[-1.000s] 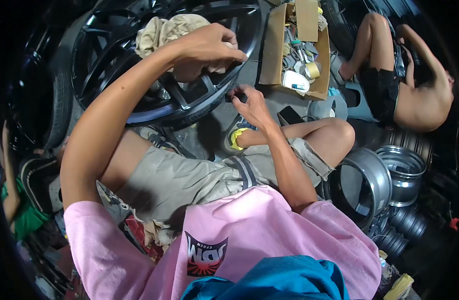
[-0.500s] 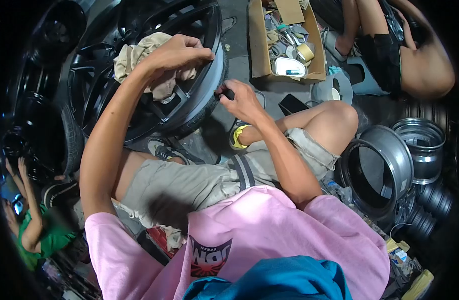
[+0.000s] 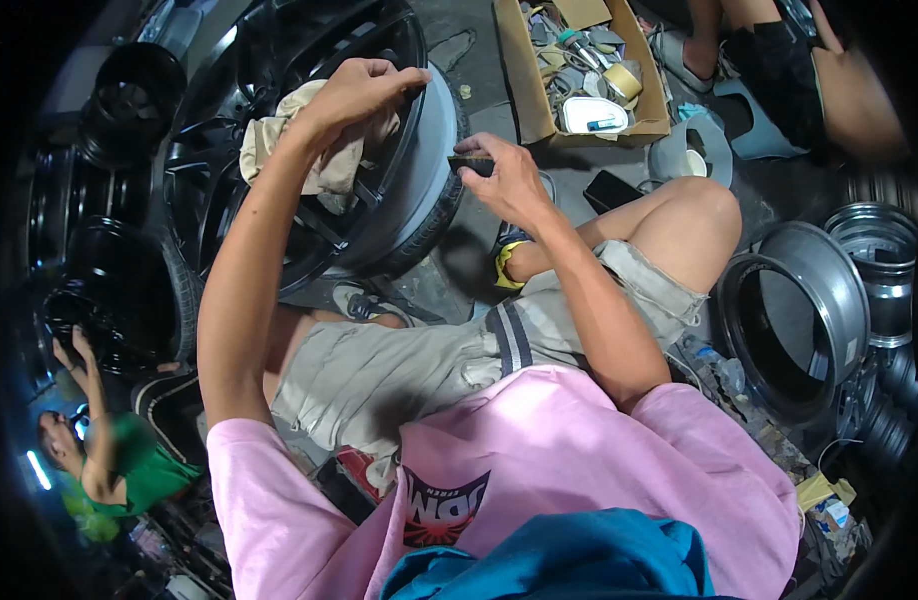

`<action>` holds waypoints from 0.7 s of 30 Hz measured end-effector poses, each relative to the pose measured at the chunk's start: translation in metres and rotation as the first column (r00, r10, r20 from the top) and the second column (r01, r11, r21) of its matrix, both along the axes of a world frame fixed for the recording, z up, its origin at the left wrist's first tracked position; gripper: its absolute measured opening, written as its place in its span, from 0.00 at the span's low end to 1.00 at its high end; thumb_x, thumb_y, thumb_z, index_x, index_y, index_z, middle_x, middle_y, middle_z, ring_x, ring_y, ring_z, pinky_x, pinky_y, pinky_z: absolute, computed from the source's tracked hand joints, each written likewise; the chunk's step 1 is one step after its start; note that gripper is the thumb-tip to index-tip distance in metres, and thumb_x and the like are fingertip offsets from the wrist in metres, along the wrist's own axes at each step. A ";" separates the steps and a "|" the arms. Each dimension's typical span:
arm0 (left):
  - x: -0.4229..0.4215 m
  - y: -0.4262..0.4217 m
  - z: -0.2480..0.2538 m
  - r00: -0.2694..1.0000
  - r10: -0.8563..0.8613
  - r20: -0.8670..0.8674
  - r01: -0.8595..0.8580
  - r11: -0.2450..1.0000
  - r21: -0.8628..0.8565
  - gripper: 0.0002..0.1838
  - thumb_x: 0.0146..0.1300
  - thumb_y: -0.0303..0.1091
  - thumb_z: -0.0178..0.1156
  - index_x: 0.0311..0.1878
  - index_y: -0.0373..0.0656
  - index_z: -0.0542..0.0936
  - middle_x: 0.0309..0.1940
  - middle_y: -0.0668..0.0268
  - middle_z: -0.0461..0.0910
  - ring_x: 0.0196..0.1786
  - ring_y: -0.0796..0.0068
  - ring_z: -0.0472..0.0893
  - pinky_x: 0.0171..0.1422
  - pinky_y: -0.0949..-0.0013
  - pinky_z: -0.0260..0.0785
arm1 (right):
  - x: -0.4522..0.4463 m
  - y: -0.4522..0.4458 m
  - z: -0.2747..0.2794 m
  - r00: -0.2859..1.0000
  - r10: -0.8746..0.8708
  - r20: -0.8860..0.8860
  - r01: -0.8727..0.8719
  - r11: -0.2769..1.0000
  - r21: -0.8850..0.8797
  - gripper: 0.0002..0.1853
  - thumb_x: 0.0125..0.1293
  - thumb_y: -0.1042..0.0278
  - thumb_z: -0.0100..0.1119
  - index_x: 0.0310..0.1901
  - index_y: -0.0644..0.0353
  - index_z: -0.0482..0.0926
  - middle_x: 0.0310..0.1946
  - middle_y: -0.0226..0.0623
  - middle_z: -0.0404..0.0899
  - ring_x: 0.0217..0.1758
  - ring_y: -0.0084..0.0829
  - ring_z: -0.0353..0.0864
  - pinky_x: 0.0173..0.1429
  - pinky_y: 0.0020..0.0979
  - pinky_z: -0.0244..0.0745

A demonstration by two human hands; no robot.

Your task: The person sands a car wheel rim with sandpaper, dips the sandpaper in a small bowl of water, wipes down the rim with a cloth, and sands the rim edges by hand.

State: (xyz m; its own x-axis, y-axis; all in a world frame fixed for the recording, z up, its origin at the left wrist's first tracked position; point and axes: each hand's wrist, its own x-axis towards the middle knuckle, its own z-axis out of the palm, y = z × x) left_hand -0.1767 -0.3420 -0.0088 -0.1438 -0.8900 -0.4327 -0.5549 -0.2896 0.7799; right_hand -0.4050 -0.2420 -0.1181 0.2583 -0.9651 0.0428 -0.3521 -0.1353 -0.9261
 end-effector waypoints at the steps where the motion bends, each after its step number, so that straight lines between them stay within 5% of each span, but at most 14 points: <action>1: -0.001 0.006 0.010 1.000 0.004 0.002 -0.004 0.999 0.040 0.22 0.65 0.52 0.77 0.37 0.41 0.84 0.28 0.74 0.79 0.26 0.85 0.74 0.30 0.75 0.65 | -0.002 -0.002 -0.002 1.000 -0.015 0.014 0.014 1.000 0.007 0.15 0.61 0.69 0.69 0.49 0.64 0.86 0.46 0.51 0.88 0.46 0.48 0.89 0.53 0.43 0.82; 4: 0.006 0.012 0.012 0.949 -0.217 0.229 0.237 0.969 -0.063 0.24 0.62 0.53 0.79 0.33 0.42 0.81 0.25 0.74 0.78 0.24 0.84 0.73 0.27 0.73 0.65 | -0.005 -0.007 -0.004 0.997 -0.068 0.032 0.067 0.997 0.030 0.14 0.62 0.67 0.72 0.47 0.64 0.88 0.43 0.47 0.90 0.43 0.40 0.90 0.49 0.37 0.81; 6: 0.006 0.027 0.031 0.896 -0.288 0.338 0.287 0.956 0.054 0.22 0.61 0.49 0.80 0.32 0.43 0.80 0.26 0.74 0.79 0.31 0.82 0.77 0.38 0.73 0.71 | -0.005 -0.014 -0.008 0.957 -0.188 0.221 0.153 0.974 0.166 0.13 0.63 0.65 0.73 0.45 0.63 0.88 0.35 0.42 0.91 0.38 0.32 0.90 0.46 0.35 0.80; 8: 0.015 0.039 0.032 0.884 -0.334 0.326 0.364 0.931 -0.036 0.22 0.61 0.50 0.79 0.33 0.42 0.81 0.29 0.73 0.81 0.36 0.83 0.79 0.44 0.72 0.73 | -0.005 -0.020 -0.004 0.922 -0.238 0.305 0.154 0.949 0.274 0.13 0.65 0.64 0.75 0.45 0.63 0.89 0.31 0.37 0.90 0.36 0.23 0.88 0.43 0.30 0.79; 10: 0.014 0.053 0.038 0.914 -0.274 0.300 0.314 0.945 -0.092 0.24 0.63 0.51 0.78 0.34 0.39 0.81 0.32 0.69 0.83 0.38 0.81 0.80 0.46 0.70 0.73 | -0.003 -0.025 0.011 0.851 -0.291 0.437 0.134 0.925 0.356 0.15 0.67 0.63 0.76 0.48 0.64 0.87 0.33 0.35 0.90 0.38 0.20 0.88 0.42 0.26 0.79; 12: 0.026 0.058 0.034 0.867 -0.013 0.498 0.276 0.844 -0.459 0.27 0.62 0.55 0.77 0.37 0.36 0.82 0.31 0.59 0.87 0.35 0.62 0.87 0.44 0.61 0.78 | 0.011 -0.025 0.015 0.733 -0.314 0.604 0.066 0.916 0.396 0.17 0.69 0.63 0.76 0.51 0.66 0.85 0.37 0.34 0.90 0.38 0.21 0.88 0.42 0.24 0.79; 13: 0.035 0.061 0.026 0.781 0.063 0.621 0.333 0.800 -0.500 0.25 0.65 0.53 0.73 0.39 0.35 0.83 0.36 0.56 0.86 0.41 0.50 0.85 0.50 0.54 0.76 | 0.019 -0.022 0.022 0.652 -0.347 0.674 0.012 0.894 0.448 0.17 0.70 0.63 0.76 0.52 0.66 0.84 0.39 0.33 0.90 0.39 0.21 0.88 0.42 0.24 0.80; 14: 0.047 0.062 0.010 0.774 0.060 0.631 0.340 0.801 -0.493 0.25 0.65 0.53 0.73 0.39 0.35 0.83 0.36 0.56 0.86 0.41 0.50 0.85 0.50 0.54 0.76 | 0.027 -0.020 0.027 0.566 -0.380 0.732 -0.051 0.870 0.491 0.18 0.70 0.64 0.76 0.53 0.67 0.83 0.40 0.33 0.89 0.39 0.21 0.88 0.42 0.23 0.80; 16: 0.061 0.061 -0.009 0.740 0.155 0.655 0.496 0.533 -0.686 0.21 0.65 0.48 0.71 0.40 0.36 0.85 0.41 0.56 0.82 0.48 0.48 0.80 0.56 0.51 0.72 | 0.045 -0.014 0.025 0.471 -0.431 0.770 -0.138 0.826 0.547 0.16 0.71 0.63 0.76 0.51 0.61 0.82 0.40 0.30 0.86 0.40 0.22 0.87 0.43 0.26 0.80; 17: 0.060 0.064 -0.012 0.677 0.175 0.715 0.501 0.602 -0.622 0.17 0.65 0.46 0.70 0.40 0.38 0.87 0.45 0.57 0.79 0.52 0.51 0.77 0.60 0.52 0.67 | 0.051 -0.010 0.025 0.421 -0.465 0.779 -0.173 0.802 0.572 0.16 0.71 0.63 0.76 0.51 0.61 0.81 0.40 0.30 0.86 0.40 0.22 0.86 0.45 0.26 0.80; 21: 0.057 0.060 -0.015 0.698 0.158 0.698 0.519 0.559 -0.646 0.17 0.64 0.47 0.70 0.38 0.39 0.88 0.43 0.61 0.84 0.52 0.55 0.77 0.59 0.55 0.67 | 0.062 -0.003 0.025 0.315 -0.514 0.798 -0.207 0.783 0.586 0.15 0.72 0.64 0.75 0.51 0.61 0.81 0.40 0.30 0.85 0.43 0.22 0.85 0.49 0.27 0.79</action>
